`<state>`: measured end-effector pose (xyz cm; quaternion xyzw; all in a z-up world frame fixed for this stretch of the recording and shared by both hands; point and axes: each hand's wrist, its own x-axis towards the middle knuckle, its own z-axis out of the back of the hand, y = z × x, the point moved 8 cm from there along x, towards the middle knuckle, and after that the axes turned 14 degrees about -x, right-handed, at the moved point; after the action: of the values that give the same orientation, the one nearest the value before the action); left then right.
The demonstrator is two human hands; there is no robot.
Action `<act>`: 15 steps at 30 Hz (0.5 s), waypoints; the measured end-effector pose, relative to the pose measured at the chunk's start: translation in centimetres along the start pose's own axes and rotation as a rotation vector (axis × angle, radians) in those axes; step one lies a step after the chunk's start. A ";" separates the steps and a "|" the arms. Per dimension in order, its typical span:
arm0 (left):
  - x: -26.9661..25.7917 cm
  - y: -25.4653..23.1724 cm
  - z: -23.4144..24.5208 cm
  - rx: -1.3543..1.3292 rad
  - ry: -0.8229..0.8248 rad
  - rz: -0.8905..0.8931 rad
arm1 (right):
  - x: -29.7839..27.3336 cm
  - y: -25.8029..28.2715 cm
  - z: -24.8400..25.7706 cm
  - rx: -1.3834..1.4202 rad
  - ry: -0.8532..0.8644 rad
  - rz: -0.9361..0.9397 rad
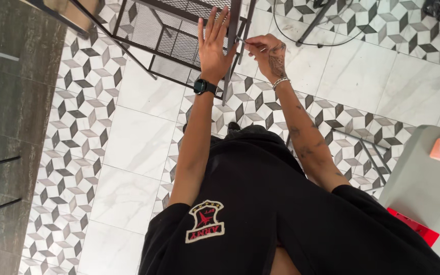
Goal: The person assembles a black metal mesh shelving unit. They attach a mesh shelf to the frame and secure it by tightening multiple screws with an Allen key. The person moves around the unit to access different fastening points.
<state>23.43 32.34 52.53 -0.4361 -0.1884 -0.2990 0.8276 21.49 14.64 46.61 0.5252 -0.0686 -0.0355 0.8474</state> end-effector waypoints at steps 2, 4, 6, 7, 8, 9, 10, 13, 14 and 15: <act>0.0 0.1 0.5 0.004 -0.005 -0.022 | -0.1 0.5 0.4 -0.006 0.017 -0.017; 0.3 0.1 0.6 0.002 0.001 -0.015 | -0.5 1.8 0.7 0.038 -0.011 0.038; 0.2 0.0 0.1 -0.008 0.023 0.032 | -0.8 2.8 0.9 0.037 -0.018 0.046; 0.2 -0.1 0.0 -0.013 0.020 0.042 | -0.9 3.0 1.0 0.010 -0.010 0.024; 0.2 -0.1 0.0 -0.016 0.019 0.054 | -0.9 3.3 1.0 -0.013 -0.001 0.002; 0.3 0.0 0.1 -0.018 0.017 0.065 | -0.7 4.5 1.3 -0.045 -0.018 0.082; 0.2 0.0 0.1 -0.013 0.014 0.059 | -0.8 5.6 1.7 -0.078 -0.033 0.157; 0.0 0.0 0.2 0.012 0.013 0.043 | -1.2 8.6 2.7 -0.254 -0.075 0.356; 0.1 -0.1 0.2 0.026 0.015 0.037 | -1.4 9.5 2.9 -0.326 -0.089 0.421; 0.1 -0.2 0.1 0.039 0.017 0.031 | -1.9 10.2 3.0 -0.368 -0.087 0.463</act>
<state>23.38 32.30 52.81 -0.4202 -0.1806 -0.2863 0.8419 19.06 16.78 56.87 0.3312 -0.2154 0.1244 0.9102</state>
